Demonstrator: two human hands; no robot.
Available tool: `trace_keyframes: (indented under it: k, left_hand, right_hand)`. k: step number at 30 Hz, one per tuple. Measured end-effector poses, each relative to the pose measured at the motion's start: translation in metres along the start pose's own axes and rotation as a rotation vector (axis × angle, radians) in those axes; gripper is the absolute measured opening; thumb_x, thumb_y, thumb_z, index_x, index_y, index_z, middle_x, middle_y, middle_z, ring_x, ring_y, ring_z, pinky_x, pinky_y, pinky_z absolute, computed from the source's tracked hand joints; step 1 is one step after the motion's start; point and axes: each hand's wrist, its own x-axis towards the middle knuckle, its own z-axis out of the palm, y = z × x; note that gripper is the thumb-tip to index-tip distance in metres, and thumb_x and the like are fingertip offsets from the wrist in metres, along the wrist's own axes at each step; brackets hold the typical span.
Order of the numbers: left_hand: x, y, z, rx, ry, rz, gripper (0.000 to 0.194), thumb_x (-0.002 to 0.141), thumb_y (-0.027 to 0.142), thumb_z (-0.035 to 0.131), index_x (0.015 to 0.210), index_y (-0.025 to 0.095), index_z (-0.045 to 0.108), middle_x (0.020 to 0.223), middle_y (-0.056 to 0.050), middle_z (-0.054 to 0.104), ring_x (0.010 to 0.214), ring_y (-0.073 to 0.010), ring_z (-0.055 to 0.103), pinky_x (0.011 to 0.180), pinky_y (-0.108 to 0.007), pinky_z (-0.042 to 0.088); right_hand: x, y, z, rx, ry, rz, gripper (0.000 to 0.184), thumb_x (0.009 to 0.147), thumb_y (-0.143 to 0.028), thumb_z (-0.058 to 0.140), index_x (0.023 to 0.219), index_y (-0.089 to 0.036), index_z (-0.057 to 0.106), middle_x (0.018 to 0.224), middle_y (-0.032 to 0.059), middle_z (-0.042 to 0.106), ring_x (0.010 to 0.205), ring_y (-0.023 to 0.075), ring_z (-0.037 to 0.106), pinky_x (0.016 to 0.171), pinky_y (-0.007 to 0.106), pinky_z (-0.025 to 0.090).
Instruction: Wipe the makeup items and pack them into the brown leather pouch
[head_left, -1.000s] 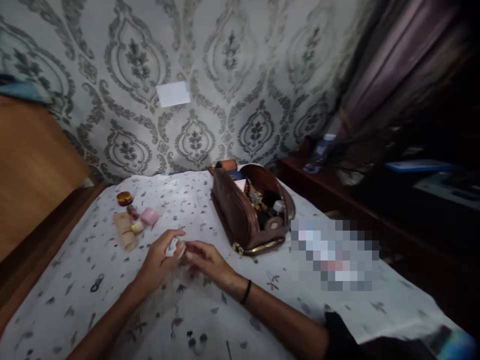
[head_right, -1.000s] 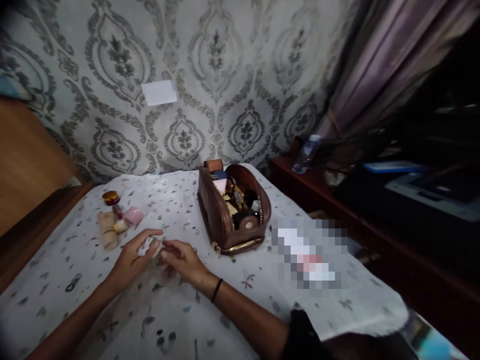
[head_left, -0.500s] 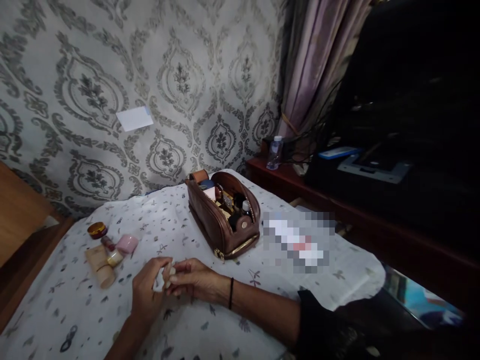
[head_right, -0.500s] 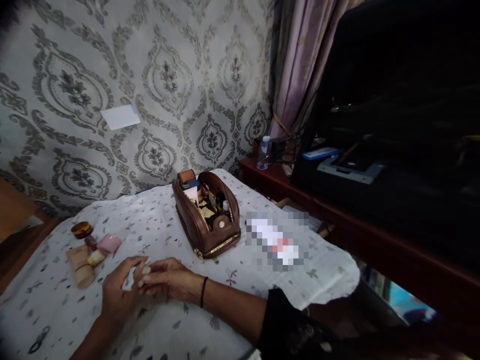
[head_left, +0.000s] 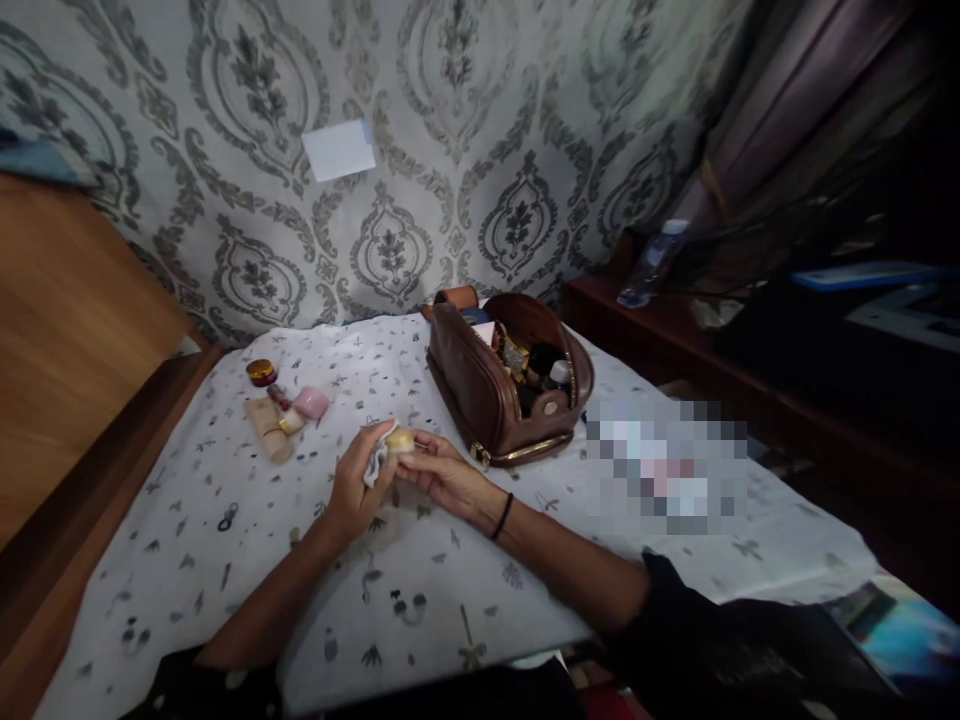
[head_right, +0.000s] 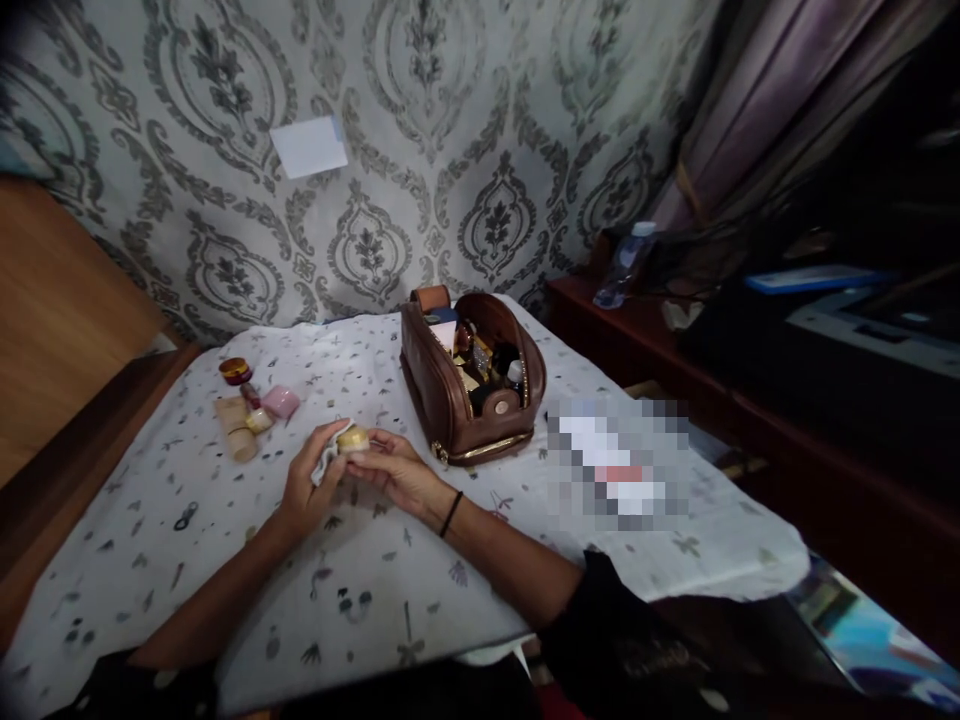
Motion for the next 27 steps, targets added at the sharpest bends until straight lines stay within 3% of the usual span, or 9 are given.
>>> trace_keyframes:
  k: [6, 10, 17, 23, 27]
  left_hand:
    - [-0.0024, -0.0048, 0.0014, -0.011, -0.085, -0.048, 0.048, 0.093, 0.039, 0.061, 0.136, 0.02, 0.051, 0.128, -0.013, 0.064, 0.119, -0.0268, 0.062, 0.102, -0.041, 0.05]
    - [-0.0014, -0.005, -0.0005, -0.041, -0.103, -0.067, 0.044, 0.094, 0.039, 0.06, 0.133, 0.02, 0.055, 0.122, -0.012, 0.067, 0.112, -0.0258, 0.064, 0.098, -0.04, 0.052]
    - [0.0024, -0.0018, -0.0055, -0.094, -0.143, -0.032, 0.041, 0.095, 0.037, 0.058, 0.132, 0.019, 0.056, 0.117, -0.011, 0.068, 0.107, -0.024, 0.065, 0.094, -0.037, 0.052]
    - [-0.0003, -0.0035, -0.0008, -0.084, -0.104, -0.077, 0.055, 0.089, 0.042, 0.066, 0.137, 0.02, 0.052, 0.126, -0.012, 0.064, 0.116, -0.0269, 0.063, 0.101, -0.041, 0.05]
    - [-0.0045, -0.0053, 0.0028, -0.03, -0.034, -0.139, 0.062, 0.084, 0.042, 0.072, 0.136, 0.02, 0.048, 0.128, -0.013, 0.063, 0.115, -0.0267, 0.064, 0.099, -0.04, 0.051]
  right_hand:
    - [-0.0057, -0.0034, 0.0068, -0.081, -0.022, -0.009, 0.036, 0.063, -0.026, 0.092, 0.091, -0.016, 0.072, 0.083, -0.0007, 0.072, 0.075, 0.0099, 0.066, 0.074, 0.021, 0.052]
    - [-0.0058, -0.0022, 0.0036, -0.139, -0.07, 0.034, 0.035, 0.065, -0.034, 0.09, 0.089, -0.015, 0.073, 0.082, 0.0006, 0.071, 0.072, 0.0103, 0.064, 0.07, 0.022, 0.051]
    - [-0.0041, -0.002, -0.0011, -0.157, -0.027, 0.022, 0.038, 0.066, -0.045, 0.089, 0.079, -0.014, 0.073, 0.067, -0.0024, 0.063, 0.057, 0.0052, 0.048, 0.049, 0.017, 0.03]
    - [-0.004, -0.0041, 0.0029, -0.117, -0.033, -0.022, 0.036, 0.063, -0.037, 0.092, 0.089, -0.017, 0.075, 0.084, 0.0, 0.071, 0.072, 0.0094, 0.06, 0.068, 0.02, 0.047]
    - [-0.0024, -0.0036, 0.0025, -0.116, -0.043, -0.03, 0.035, 0.064, -0.034, 0.092, 0.089, -0.017, 0.075, 0.086, 0.001, 0.073, 0.079, 0.0114, 0.064, 0.078, 0.023, 0.051]
